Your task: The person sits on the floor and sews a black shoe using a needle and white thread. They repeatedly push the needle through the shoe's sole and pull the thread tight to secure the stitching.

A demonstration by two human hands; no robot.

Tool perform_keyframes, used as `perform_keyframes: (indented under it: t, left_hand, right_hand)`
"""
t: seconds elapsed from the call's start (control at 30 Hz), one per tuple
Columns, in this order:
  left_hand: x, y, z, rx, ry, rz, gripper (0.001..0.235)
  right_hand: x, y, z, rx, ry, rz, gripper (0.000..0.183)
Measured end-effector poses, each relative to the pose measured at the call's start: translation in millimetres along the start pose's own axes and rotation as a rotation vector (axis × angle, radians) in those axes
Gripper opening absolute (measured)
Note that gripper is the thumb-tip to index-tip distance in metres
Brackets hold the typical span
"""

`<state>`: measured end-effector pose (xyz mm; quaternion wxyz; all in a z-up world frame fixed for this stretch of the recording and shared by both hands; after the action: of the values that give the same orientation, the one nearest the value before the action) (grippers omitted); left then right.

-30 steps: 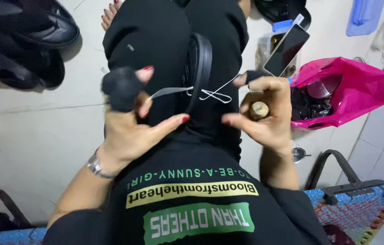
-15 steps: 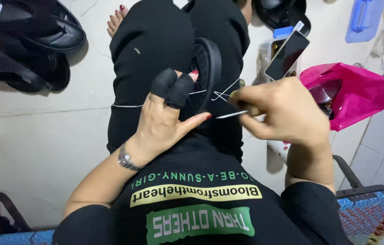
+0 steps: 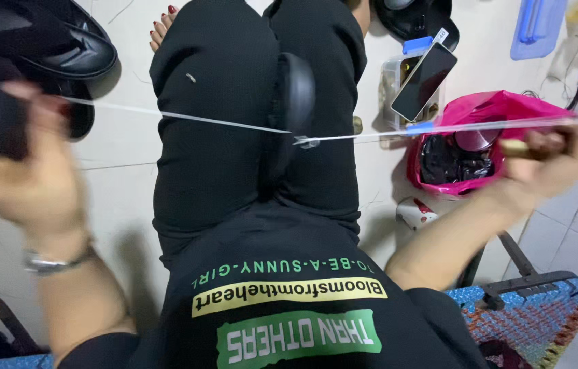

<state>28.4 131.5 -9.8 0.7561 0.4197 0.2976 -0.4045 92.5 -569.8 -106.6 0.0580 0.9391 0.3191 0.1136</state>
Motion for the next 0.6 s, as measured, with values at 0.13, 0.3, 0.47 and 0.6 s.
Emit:
perform_keyframes:
  t: [0.13,0.3,0.47,0.6]
  left_hand:
    - [-0.1,8.8,-0.7,0.231,0.326,-0.242,0.027]
    - [44.7,-4.4,112.6,0.371,-0.208,-0.636,0.039]
    - [68.5,-27.4,120.3,0.310,0.088,-1.211,0.059]
    - [64.9,-36.6,150.1,0.200,-0.848,-1.431,0.040]
  right_hand:
    - [-157.2,89.5,83.2,-0.075,0.061,0.225,0.029]
    - [119.5,-122.5,-44.1,-0.175,-0.125,-0.435,0.048]
    - [217.1,-246.3,-86.3,0.077,-0.086,-1.600,0.052]
    - [217.7,-244.7,-72.8,0.484,0.384,-1.459,0.011]
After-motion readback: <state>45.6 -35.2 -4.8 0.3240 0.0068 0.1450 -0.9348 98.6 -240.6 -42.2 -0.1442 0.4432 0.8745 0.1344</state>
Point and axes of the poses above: each hand's wrist, its own y-axis towards the middle knuckle, its own x-axis out of the palm, z = x × y, the point moved 6 cm from there along y, towards the middle knuckle, and after that the axes turned 15 degrees about y, right-handed, at the moved point
